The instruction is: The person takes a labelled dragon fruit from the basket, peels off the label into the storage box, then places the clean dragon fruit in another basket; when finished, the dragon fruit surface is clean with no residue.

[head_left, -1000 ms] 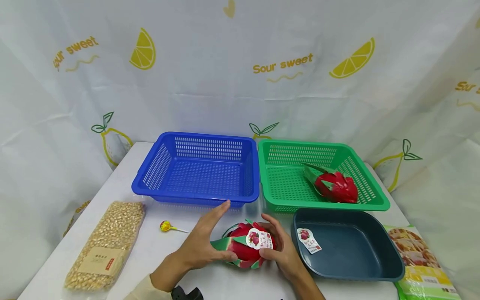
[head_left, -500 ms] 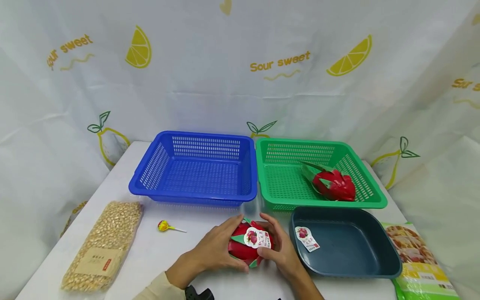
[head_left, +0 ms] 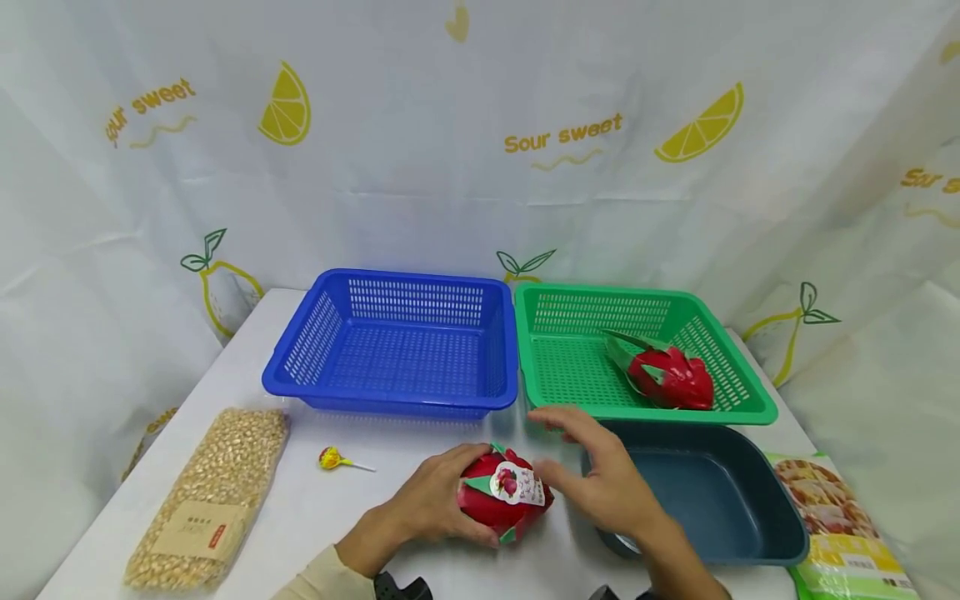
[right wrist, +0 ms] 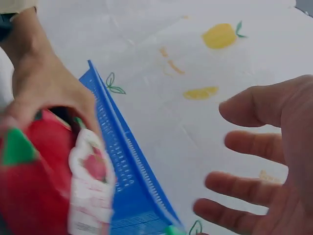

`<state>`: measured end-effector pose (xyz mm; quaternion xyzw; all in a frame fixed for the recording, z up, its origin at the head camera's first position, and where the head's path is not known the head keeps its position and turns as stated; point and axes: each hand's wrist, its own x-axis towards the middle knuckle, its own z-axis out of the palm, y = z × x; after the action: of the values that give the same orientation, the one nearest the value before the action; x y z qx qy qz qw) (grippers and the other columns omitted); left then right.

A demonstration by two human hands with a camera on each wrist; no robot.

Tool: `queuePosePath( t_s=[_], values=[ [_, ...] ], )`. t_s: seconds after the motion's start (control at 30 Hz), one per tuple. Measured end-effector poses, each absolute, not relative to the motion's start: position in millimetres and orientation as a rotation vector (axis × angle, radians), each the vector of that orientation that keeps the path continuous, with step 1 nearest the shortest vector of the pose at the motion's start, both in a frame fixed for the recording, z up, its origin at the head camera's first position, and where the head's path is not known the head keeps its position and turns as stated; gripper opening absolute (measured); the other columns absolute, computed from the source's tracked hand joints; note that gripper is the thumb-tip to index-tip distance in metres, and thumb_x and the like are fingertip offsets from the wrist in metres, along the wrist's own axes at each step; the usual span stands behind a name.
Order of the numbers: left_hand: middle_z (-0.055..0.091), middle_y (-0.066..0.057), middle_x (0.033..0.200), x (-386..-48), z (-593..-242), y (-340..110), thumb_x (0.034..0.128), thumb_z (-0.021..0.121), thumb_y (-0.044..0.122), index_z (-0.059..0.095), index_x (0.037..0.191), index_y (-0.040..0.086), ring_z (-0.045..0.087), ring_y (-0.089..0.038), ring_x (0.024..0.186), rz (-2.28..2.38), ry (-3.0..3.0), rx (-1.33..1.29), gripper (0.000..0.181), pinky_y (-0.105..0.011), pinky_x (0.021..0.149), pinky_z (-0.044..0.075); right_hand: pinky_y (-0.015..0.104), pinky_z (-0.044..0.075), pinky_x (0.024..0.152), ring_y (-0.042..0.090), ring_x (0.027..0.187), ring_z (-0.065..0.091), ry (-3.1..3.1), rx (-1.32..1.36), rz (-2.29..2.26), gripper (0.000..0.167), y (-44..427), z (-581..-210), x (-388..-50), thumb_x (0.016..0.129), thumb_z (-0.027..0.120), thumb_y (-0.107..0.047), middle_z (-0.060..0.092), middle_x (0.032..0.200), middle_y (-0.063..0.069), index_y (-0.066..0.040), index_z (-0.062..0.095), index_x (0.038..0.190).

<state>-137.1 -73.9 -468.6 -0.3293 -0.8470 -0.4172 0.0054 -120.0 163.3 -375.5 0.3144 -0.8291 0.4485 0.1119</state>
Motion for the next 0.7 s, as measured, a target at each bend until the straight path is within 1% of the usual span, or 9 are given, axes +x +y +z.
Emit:
queuePosePath(
  t_s=[0.13,0.2,0.33,0.43,0.47,0.57,0.7],
  values=[
    [0.058,0.002,0.123,-136.0,-471.1,-72.5,0.057,0.09,0.052,0.051,0.135,0.008,0.057,-0.011,0.106,-1.288,-2.666,-1.014,0.098,-0.03,0.088,0.049,0.037,0.053,0.077,0.02,0.097,0.06,-2.608,1.159,1.486,0.028,169.3,-357.0,-142.6,0.091,0.066,-0.009,0.063,0.114,-0.001,-0.014,0.065,0.118],
    [0.058,0.002,0.122,-135.0,-472.3,-71.4,0.0569,0.09,0.053,0.05,0.135,0.008,0.057,-0.011,0.105,-1.279,-2.671,-1.013,0.098,-0.03,0.087,0.049,0.037,0.054,0.075,0.022,0.091,0.062,-2.685,1.272,1.613,0.023,168.5,-353.7,-154.3,0.093,0.063,-0.009,0.065,0.11,0.004,-0.011,0.067,0.115],
    [0.058,0.002,0.122,-133.7,-473.1,-70.3,0.0585,0.088,0.055,0.049,0.135,0.01,0.057,-0.01,0.104,-1.298,-2.686,-1.014,0.097,-0.028,0.086,0.05,0.036,0.055,0.063,0.023,0.076,0.064,-2.76,1.481,1.728,0.021,163.5,-354.2,-174.8,0.092,0.063,-0.006,0.068,0.097,0.014,-0.003,0.068,0.112],
    [0.057,0.004,0.122,-134.1,-472.6,-70.5,0.0585,0.088,0.055,0.047,0.139,0.012,0.056,-0.009,0.103,-1.316,-2.684,-1.014,0.1,-0.028,0.085,0.049,0.032,0.053,0.055,0.02,0.069,0.062,-2.813,1.594,1.659,0.022,157.5,-357.3,-185.8,0.09,0.066,-0.007,0.068,0.094,0.013,-0.002,0.069,0.111],
    [0.057,0.004,0.122,-134.5,-472.4,-70.7,0.0582,0.088,0.055,0.046,0.14,0.013,0.056,-0.008,0.104,-1.314,-2.677,-1.018,0.101,-0.028,0.086,0.049,0.031,0.053,0.055,0.018,0.069,0.062,-2.842,1.617,1.62,0.023,155.0,-358.6,-188.7,0.089,0.066,-0.008,0.068,0.094,0.012,-0.003,0.07,0.111],
    [0.057,0.006,0.121,-135.7,-470.7,-71.9,0.0585,0.088,0.054,0.046,0.14,0.014,0.056,-0.007,0.103,-1.315,-2.663,-1.031,0.1,-0.027,0.086,0.049,0.029,0.054,0.061,0.013,0.074,0.061,-2.919,1.709,1.449,0.021,146.7,-362.5,-195.2,0.089,0.068,-0.01,0.068,0.1,0.005,-0.007,0.072,0.109],
    [0.057,0.009,0.118,-137.7,-467.8,-73.7,0.0588,0.088,0.054,0.049,0.136,0.016,0.056,-0.005,0.101,-1.284,-2.661,-1.041,0.094,-0.026,0.084,0.049,0.028,0.054,0.067,0.01,0.078,0.059,-2.933,1.855,1.252,0.02,136.7,-364.3,-200.6,0.086,0.068,-0.004,0.068,0.098,0.002,-0.006,0.073,0.105]
  ],
)
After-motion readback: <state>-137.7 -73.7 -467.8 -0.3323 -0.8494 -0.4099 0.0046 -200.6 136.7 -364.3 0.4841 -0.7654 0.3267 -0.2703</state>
